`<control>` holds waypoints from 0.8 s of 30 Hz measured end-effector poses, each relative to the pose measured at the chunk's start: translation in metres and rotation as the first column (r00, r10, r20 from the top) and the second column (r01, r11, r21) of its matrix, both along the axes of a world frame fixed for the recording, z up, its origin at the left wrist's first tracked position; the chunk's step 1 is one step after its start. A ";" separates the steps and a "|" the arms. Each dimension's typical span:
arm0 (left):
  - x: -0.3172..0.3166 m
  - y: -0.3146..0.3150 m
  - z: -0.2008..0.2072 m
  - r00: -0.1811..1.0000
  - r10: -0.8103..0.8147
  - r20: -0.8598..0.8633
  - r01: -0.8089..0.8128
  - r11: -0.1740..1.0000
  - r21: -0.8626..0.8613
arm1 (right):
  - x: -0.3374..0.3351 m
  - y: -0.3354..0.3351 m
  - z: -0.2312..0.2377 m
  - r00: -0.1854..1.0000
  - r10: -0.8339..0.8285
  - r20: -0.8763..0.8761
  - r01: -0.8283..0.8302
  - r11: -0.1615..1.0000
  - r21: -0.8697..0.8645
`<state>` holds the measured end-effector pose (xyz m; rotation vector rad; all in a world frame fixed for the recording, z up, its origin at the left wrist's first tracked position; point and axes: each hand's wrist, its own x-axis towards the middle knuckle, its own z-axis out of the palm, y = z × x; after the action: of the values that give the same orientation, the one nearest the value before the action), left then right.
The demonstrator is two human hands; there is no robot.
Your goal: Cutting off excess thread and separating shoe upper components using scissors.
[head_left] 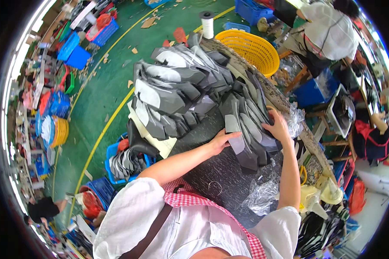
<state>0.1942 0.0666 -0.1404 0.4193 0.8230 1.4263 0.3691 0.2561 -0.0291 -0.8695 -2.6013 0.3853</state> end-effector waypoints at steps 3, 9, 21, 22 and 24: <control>-0.004 -0.001 -0.002 0.980 0.122 -0.160 -0.087 0.974 0.210 | 0.014 -0.009 -0.020 0.986 -0.053 -0.160 0.015 0.973 -0.229; -0.046 -0.125 0.136 0.775 0.331 -0.539 -0.082 0.898 0.433 | 0.017 -0.128 0.116 0.858 0.015 -0.513 -0.300 0.826 -0.477; -0.245 -0.234 0.005 0.438 0.865 -0.243 -0.864 0.480 0.151 | -0.343 -0.171 0.009 0.919 0.218 -0.330 -0.291 0.937 -0.191; -0.255 -0.227 -0.007 0.297 0.834 -0.466 -0.895 0.413 0.168 | -0.345 -0.167 -0.008 0.889 0.217 -0.404 -0.298 0.943 -0.149; -0.270 -0.227 -0.018 0.029 0.685 -0.728 -0.861 0.387 0.330 | -0.333 -0.177 -0.005 0.879 0.211 -0.427 -0.290 0.948 -0.129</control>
<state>-0.0761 -0.1600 -0.1582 0.4463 2.2510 2.1857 0.0360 0.0788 -0.0341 -0.4378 -2.3062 0.8076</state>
